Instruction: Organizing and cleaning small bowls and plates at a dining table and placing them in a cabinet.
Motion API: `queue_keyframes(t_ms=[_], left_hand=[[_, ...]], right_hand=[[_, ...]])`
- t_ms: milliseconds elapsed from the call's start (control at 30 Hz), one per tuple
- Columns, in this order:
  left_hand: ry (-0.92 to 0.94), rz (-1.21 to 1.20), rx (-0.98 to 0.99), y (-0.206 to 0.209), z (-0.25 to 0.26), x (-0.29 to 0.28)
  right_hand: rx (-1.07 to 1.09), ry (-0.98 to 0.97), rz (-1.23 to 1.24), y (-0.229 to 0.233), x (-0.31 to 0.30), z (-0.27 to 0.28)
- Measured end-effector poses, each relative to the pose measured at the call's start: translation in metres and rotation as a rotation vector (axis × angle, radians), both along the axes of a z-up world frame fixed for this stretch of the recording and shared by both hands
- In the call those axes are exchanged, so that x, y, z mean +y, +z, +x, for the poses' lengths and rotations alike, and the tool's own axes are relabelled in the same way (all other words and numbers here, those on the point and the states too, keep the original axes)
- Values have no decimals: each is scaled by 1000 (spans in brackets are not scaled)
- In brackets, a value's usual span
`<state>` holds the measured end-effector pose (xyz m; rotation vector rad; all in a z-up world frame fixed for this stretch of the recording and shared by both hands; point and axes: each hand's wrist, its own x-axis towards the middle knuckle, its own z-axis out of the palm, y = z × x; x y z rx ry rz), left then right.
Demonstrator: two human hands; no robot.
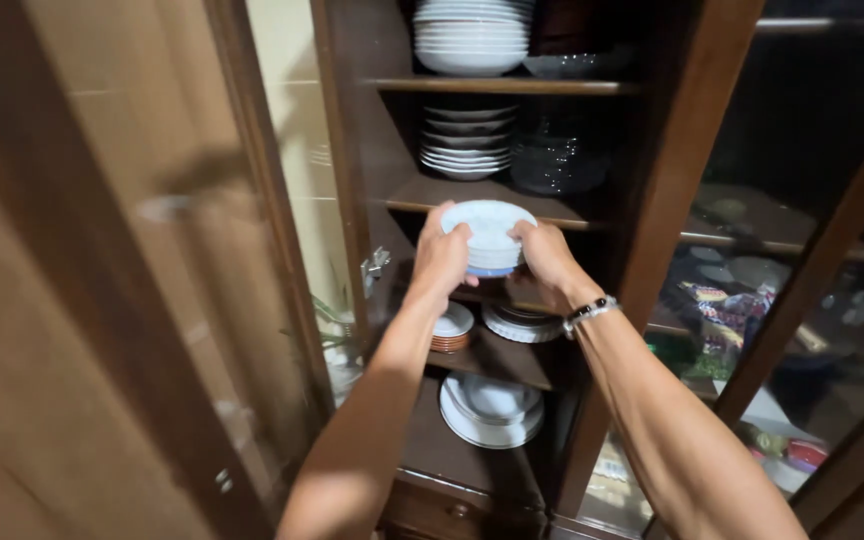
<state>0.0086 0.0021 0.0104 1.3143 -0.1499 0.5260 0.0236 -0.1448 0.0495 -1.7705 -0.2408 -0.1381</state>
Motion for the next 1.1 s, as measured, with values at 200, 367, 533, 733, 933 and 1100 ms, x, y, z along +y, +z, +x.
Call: queue_keyframes(t_ms=[200,367,533,733,933,1100], left_hand=[[-10,-12,-37,34,30,15],[58,60,16,48,59,27],[65,77,-3,57,88,36],[112,129,113,62,109,48],[173,209,216,69,134,55],[187,223,267,70,153,54]], right_hand=[[-28,66,-23,26,6,48],[-62,15,-98,39,21,72],[-122,-31,-162,50,33,95],[-66,-46,-227,53,49,122],[-55,-89,-370,56,52,158],[-74,-111,-459,53,48,177]])
